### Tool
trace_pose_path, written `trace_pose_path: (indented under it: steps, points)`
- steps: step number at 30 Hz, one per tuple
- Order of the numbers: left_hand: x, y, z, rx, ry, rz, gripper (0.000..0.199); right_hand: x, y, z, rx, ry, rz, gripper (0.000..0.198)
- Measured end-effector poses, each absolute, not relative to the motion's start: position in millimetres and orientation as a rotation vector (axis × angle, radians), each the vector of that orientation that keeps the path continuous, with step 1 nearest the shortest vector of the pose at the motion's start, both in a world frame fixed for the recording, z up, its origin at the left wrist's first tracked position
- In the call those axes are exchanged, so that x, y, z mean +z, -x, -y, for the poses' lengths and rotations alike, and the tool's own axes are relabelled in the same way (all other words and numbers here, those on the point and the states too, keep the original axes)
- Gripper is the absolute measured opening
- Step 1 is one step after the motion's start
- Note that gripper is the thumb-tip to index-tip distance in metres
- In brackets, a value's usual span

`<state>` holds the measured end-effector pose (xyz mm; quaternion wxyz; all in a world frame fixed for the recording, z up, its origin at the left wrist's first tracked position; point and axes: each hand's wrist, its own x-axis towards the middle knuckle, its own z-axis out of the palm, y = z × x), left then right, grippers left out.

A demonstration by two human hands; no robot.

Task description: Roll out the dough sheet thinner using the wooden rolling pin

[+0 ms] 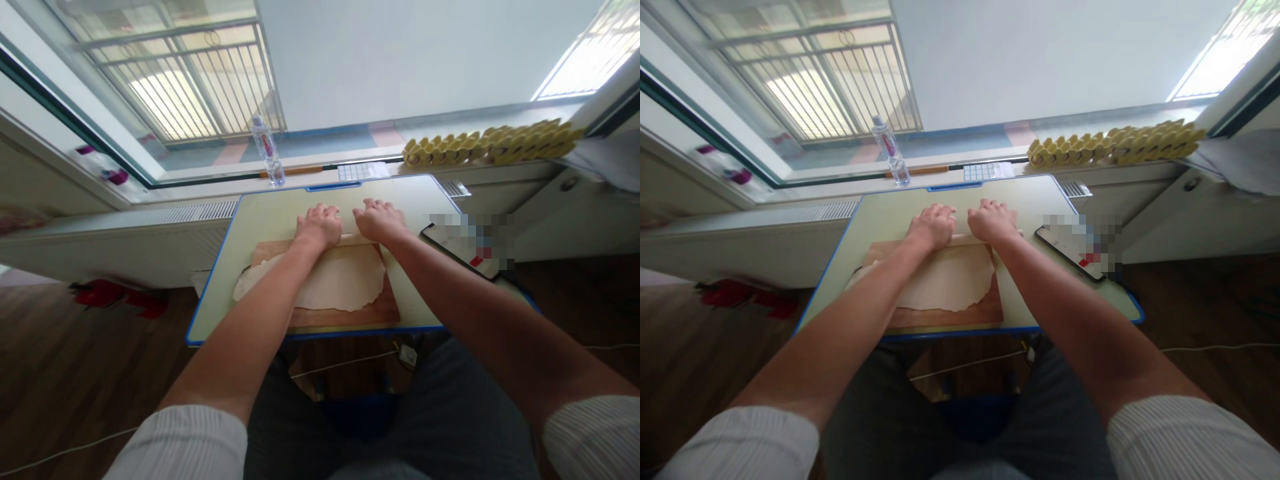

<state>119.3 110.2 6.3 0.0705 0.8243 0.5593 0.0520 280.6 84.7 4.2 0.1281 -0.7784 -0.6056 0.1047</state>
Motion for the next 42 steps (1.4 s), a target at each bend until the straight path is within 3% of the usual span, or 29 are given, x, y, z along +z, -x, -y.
trace_pose_path:
  steps: [11, 23, 31, 42]
  points:
    - [2.4, -103.9, -13.2, 0.284, -2.540, -1.699, 0.062, -9.5, -253.6, 21.6, -0.174, 2.206, 1.800, 0.064]
    - [-12.0, -60.7, 111.8, 0.481, -2.720, -1.543, 0.059, -27.9, -251.3, 155.1, -0.198, 1.985, 1.957, 0.060]
    - [-13.9, -75.5, 72.6, 0.436, -2.643, -1.615, 0.062, -25.7, -254.0, 107.7, -0.156, 2.040, 1.936, 0.064]
    - [2.4, -106.3, -50.4, 0.217, -2.493, -1.688, 0.064, -2.7, -269.3, -20.5, -0.002, 2.212, 1.911, 0.067]
